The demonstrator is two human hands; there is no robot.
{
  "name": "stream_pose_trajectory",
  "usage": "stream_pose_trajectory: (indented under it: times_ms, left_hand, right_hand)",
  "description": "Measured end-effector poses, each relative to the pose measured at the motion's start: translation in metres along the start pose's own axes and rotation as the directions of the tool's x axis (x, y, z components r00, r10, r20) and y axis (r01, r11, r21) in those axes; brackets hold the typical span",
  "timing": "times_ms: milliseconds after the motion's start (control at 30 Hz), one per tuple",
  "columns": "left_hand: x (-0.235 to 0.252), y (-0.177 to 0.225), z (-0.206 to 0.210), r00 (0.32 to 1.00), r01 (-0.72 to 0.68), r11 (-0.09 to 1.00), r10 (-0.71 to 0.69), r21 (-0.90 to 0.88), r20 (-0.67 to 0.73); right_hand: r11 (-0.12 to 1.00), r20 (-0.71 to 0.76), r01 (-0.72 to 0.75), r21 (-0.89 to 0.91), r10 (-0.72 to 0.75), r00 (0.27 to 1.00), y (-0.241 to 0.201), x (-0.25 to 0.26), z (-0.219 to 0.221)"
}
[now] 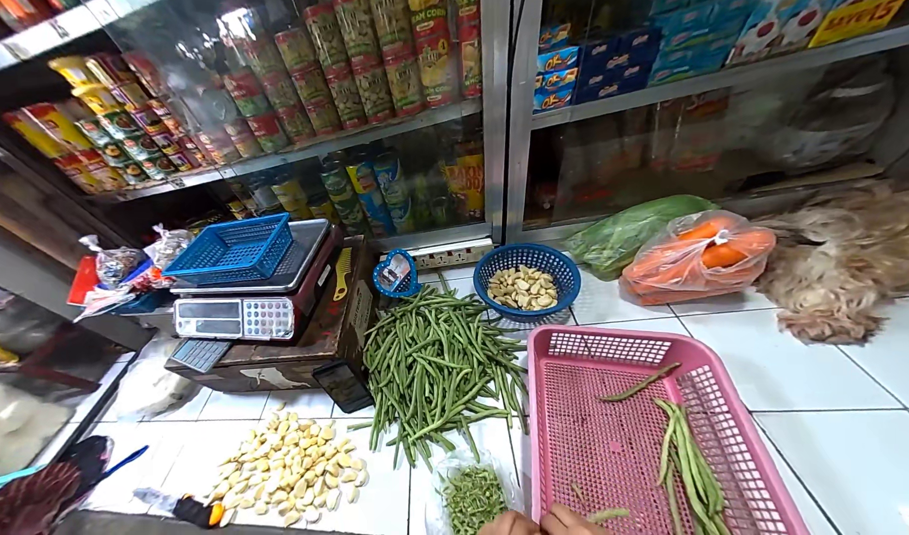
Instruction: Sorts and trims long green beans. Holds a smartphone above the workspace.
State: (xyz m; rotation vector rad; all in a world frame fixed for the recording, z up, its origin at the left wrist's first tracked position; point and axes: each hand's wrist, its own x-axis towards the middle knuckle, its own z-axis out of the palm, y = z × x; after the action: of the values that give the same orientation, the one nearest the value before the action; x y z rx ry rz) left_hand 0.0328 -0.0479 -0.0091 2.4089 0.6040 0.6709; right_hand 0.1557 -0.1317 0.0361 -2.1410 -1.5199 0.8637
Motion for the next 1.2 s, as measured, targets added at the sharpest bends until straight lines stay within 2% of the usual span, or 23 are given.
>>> stream_pose_trajectory:
  times_ms: [33,100,200,267,367,433,500,567,633,700,733,833,933,1033,1100,1133,1167,1200]
  left_hand:
    - [0.001,-0.001,-0.002,0.997,0.000,0.997,-0.006,-0.073,-0.081]
    - [0.004,0.003,-0.006,0.978,0.013,0.967,-0.066,-0.256,-0.198]
    - [0.010,0.013,-0.005,0.933,-0.054,0.885,-0.119,-0.462,-0.338]
    - [0.013,0.019,-0.001,0.906,-0.134,0.859,-0.096,-0.494,-0.412]
    - [0.012,0.012,0.004,0.883,-0.209,0.925,0.039,-0.316,-0.468]
    - [0.004,-0.009,0.006,0.871,-0.186,0.971,0.093,-0.149,-0.483]
    - [-0.009,-0.037,0.007,0.892,-0.075,0.997,0.060,-0.016,-0.448]
    - [-0.017,-0.055,0.002,0.932,0.083,0.995,-0.056,0.061,-0.358]
    - [-0.017,-0.055,-0.002,0.940,0.201,0.980,-0.189,0.014,-0.283]
    - [-0.009,-0.038,-0.004,0.946,0.228,0.967,-0.247,-0.112,-0.208]
    - [-0.005,-0.026,-0.005,0.960,0.204,0.963,-0.232,-0.178,-0.154]
    - [0.005,0.005,0.001,0.997,0.037,0.970,-0.052,-0.238,-0.056]
    - [0.017,0.016,0.004,0.981,-0.191,0.971,0.184,-0.144,-0.064]
    - [0.047,0.004,-0.014,0.911,-0.383,0.922,0.386,0.050,-0.144]
    - [0.080,-0.011,-0.036,0.900,-0.332,0.915,0.380,0.228,-0.213]
    - [0.097,-0.019,-0.049,0.923,-0.234,0.926,0.307,0.296,-0.232]
    - [0.112,-0.028,-0.060,0.950,-0.126,0.940,0.206,0.317,-0.235]
    - [0.121,-0.036,-0.067,0.963,-0.035,0.956,0.110,0.291,-0.247]
  right_hand:
    - [0.993,-0.146,0.099,0.061,-0.089,0.985,0.001,-0.003,0.000]
    - [0.951,-0.381,0.265,0.160,-0.188,0.905,0.001,-0.004,0.001]
    - [0.875,-0.555,0.355,0.329,-0.125,0.823,-0.004,-0.005,0.003]
    - [0.781,-0.609,0.397,0.482,-0.028,0.793,-0.006,-0.005,0.006]
    - [0.589,-0.650,0.466,0.660,0.137,0.747,0.001,-0.003,-0.006]
    - [0.468,-0.667,0.508,0.723,0.277,0.692,0.017,0.002,-0.028]
    - [0.370,-0.650,0.535,0.760,0.445,0.616,0.031,0.004,-0.051]
    - [0.331,-0.637,0.557,0.762,0.538,0.551,0.041,0.004,-0.066]
    - [0.299,-0.602,0.540,0.787,0.564,0.565,0.041,0.003,-0.066]
    - [0.231,-0.512,0.474,0.850,0.580,0.634,0.032,0.001,-0.056]
    - [0.183,-0.451,0.431,0.884,0.580,0.679,0.026,0.000,-0.048]
    - [0.025,-0.280,0.322,0.946,0.560,0.779,0.009,-0.002,-0.027]
    - [-0.043,-0.213,0.286,0.957,0.565,0.797,0.005,-0.005,-0.025]
    - [0.054,-0.277,0.301,0.952,0.568,0.775,0.018,-0.013,-0.038]
    - [0.206,-0.376,0.316,0.926,0.584,0.720,0.036,-0.018,-0.045]
    - [0.338,-0.447,0.297,0.893,0.590,0.673,0.049,-0.019,-0.047]
    - [0.521,-0.530,0.220,0.825,0.574,0.624,0.063,-0.021,-0.047]
    - [0.713,-0.596,0.067,0.698,0.528,0.605,0.078,-0.025,-0.048]
